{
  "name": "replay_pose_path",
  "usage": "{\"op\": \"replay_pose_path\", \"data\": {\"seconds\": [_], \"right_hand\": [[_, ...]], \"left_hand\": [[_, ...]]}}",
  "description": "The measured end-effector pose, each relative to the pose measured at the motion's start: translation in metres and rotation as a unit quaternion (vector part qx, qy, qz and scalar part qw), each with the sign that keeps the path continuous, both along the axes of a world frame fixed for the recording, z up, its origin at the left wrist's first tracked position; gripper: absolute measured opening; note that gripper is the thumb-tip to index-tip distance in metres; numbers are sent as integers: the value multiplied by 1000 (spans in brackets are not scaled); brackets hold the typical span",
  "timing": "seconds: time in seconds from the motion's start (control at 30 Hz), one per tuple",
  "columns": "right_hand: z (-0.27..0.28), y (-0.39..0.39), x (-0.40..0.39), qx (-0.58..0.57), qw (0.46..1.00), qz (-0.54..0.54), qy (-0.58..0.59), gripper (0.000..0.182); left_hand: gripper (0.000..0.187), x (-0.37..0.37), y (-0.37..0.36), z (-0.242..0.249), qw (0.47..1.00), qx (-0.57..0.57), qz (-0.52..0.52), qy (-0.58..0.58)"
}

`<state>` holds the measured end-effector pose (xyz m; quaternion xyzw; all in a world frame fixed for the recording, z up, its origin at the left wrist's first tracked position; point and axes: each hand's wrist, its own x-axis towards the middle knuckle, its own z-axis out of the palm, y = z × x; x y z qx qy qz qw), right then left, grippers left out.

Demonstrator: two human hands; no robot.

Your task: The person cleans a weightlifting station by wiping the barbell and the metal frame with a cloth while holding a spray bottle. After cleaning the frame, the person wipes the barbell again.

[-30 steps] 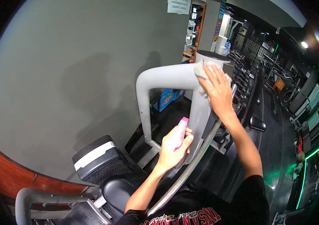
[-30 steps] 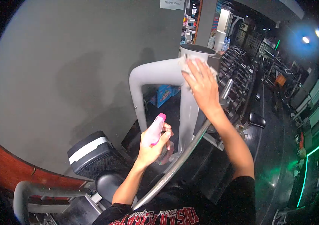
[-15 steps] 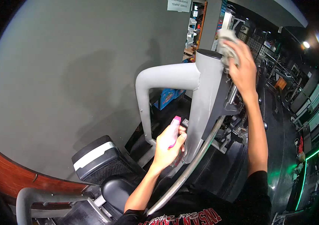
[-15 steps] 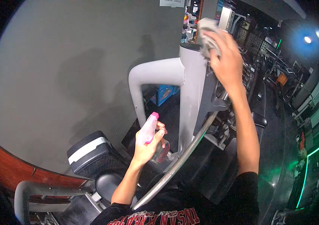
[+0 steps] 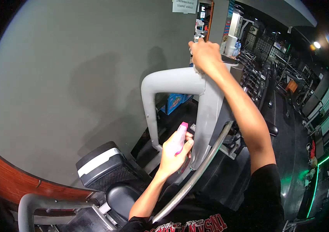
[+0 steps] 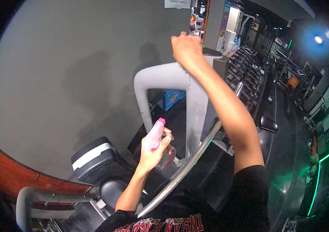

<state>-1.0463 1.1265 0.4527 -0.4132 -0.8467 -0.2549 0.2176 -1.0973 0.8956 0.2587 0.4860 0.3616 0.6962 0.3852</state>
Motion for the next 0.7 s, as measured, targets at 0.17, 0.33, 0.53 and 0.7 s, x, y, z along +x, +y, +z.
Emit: {"op": "replay_pose_path", "data": {"seconds": [0.17,0.33,0.53,0.7], "right_hand": [[-2,4,-22,-24,998,-34,-41,33],[33,-4,6,30,965,187,181,34],[51,-21,77,210,939,154,224,36],[18,-12,111,-98,989,46,101,35]], "left_hand": [[25,-4,-3,6,1000,-1,1,8],[25,-6,-2,7,1000,-4,6,-4],[28,-3,-1,2,1000,-2,-25,-12],[26,6,-2,2,999,-14,-43,-31]]}}
